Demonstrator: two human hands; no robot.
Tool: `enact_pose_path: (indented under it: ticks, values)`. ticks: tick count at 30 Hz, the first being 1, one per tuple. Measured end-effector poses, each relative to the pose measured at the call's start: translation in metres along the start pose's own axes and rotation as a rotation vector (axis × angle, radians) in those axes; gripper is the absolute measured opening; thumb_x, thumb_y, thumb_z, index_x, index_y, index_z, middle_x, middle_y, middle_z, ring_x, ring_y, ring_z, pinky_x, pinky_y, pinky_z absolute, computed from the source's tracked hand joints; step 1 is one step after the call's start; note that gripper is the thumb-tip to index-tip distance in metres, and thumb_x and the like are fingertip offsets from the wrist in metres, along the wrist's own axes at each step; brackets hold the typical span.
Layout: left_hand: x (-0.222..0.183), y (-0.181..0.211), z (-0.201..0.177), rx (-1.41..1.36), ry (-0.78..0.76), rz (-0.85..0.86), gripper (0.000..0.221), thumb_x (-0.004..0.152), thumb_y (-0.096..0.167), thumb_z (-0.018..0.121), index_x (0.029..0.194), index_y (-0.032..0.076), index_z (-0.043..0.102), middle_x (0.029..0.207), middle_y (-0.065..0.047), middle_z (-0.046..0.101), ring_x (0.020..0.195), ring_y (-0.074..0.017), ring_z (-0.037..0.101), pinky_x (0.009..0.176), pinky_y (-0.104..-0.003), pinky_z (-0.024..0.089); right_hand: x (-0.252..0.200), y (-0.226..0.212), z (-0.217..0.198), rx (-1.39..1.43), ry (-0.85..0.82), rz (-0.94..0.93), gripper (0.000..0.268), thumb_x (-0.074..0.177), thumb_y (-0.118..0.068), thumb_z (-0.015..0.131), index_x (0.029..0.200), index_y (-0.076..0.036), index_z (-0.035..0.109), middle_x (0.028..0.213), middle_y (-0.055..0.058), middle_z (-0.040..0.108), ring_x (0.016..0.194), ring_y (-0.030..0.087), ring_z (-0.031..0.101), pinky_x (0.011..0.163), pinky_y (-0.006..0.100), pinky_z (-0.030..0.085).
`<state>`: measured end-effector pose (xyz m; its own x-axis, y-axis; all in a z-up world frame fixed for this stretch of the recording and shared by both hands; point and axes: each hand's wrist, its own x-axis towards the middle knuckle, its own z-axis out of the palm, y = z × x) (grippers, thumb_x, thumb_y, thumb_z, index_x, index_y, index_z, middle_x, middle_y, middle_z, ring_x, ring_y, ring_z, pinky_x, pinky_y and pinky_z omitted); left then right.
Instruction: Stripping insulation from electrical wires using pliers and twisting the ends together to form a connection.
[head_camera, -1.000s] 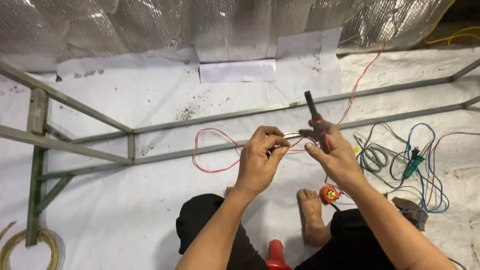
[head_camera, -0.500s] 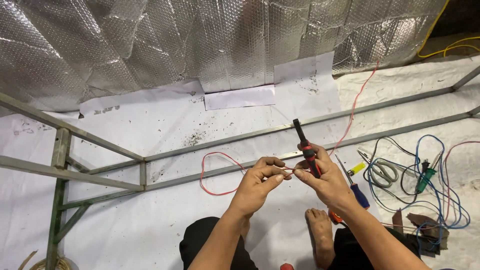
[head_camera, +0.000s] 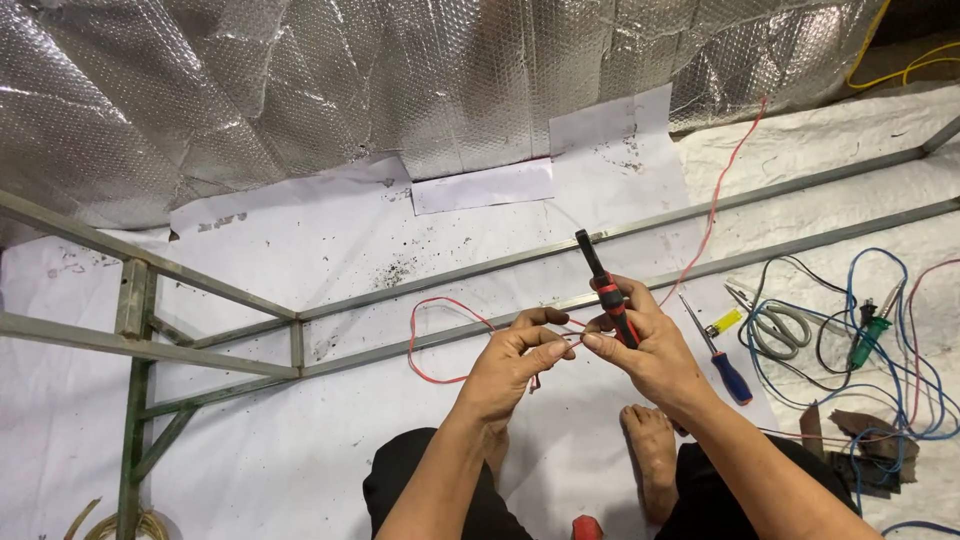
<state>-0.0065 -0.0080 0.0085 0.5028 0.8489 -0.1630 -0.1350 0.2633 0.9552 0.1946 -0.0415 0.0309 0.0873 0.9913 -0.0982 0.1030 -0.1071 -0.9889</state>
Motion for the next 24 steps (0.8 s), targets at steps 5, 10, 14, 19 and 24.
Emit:
enact_pose_path:
  ticks: [5, 10, 14, 19, 24]
  values:
    - [-0.005, 0.007, 0.001, -0.006, -0.033, 0.047, 0.017, 0.093, 0.021, 0.075, 0.097, 0.005, 0.078, 0.129, -0.018, 0.059, 0.121, -0.0265, 0.054, 0.103, -0.037, 0.043, 0.002, 0.004, -0.001, 0.007, -0.014, -0.019, 0.026, 0.084, -0.019, 0.081, 0.090, 0.006, 0.077, 0.142, 0.021, 0.052, 0.113, 0.032, 0.057, 0.088, 0.039, 0.044]
    - [-0.009, 0.017, 0.003, -0.024, -0.038, 0.047, 0.017, 0.092, 0.019, 0.074, 0.099, 0.003, 0.077, 0.127, -0.018, 0.059, 0.121, -0.0262, 0.055, 0.104, -0.038, 0.043, 0.002, 0.006, -0.003, 0.016, -0.004, -0.025, 0.026, 0.085, -0.020, 0.081, 0.090, 0.006, 0.077, 0.141, 0.021, 0.053, 0.115, 0.031, 0.056, 0.088, 0.039, 0.043]
    - [-0.008, 0.018, 0.003, -0.041, -0.042, 0.024, 0.016, 0.093, 0.017, 0.074, 0.099, 0.003, 0.078, 0.129, -0.018, 0.059, 0.118, -0.0250, 0.056, 0.096, -0.035, 0.046, 0.001, 0.007, -0.003, 0.017, -0.007, -0.044, 0.025, 0.085, -0.019, 0.080, 0.090, 0.005, 0.076, 0.143, 0.022, 0.051, 0.113, 0.033, 0.055, 0.088, 0.039, 0.042]
    - [-0.007, 0.014, 0.004, -0.059, -0.035, -0.006, 0.014, 0.092, 0.017, 0.073, 0.097, 0.004, 0.078, 0.129, -0.016, 0.058, 0.114, -0.0209, 0.055, 0.090, -0.030, 0.046, 0.001, 0.006, -0.003, -0.014, -0.009, -0.057, 0.025, 0.084, -0.019, 0.081, 0.090, 0.004, 0.076, 0.143, 0.022, 0.051, 0.113, 0.034, 0.056, 0.087, 0.040, 0.042]
    - [0.000, 0.001, 0.001, -0.060, -0.022, -0.001, 0.013, 0.089, 0.014, 0.074, 0.095, 0.003, 0.077, 0.129, -0.017, 0.057, 0.113, -0.0231, 0.054, 0.087, -0.031, 0.047, 0.000, 0.004, -0.002, -0.031, -0.015, -0.051, 0.025, 0.084, -0.019, 0.080, 0.091, 0.005, 0.077, 0.143, 0.025, 0.050, 0.110, 0.034, 0.057, 0.086, 0.042, 0.043]
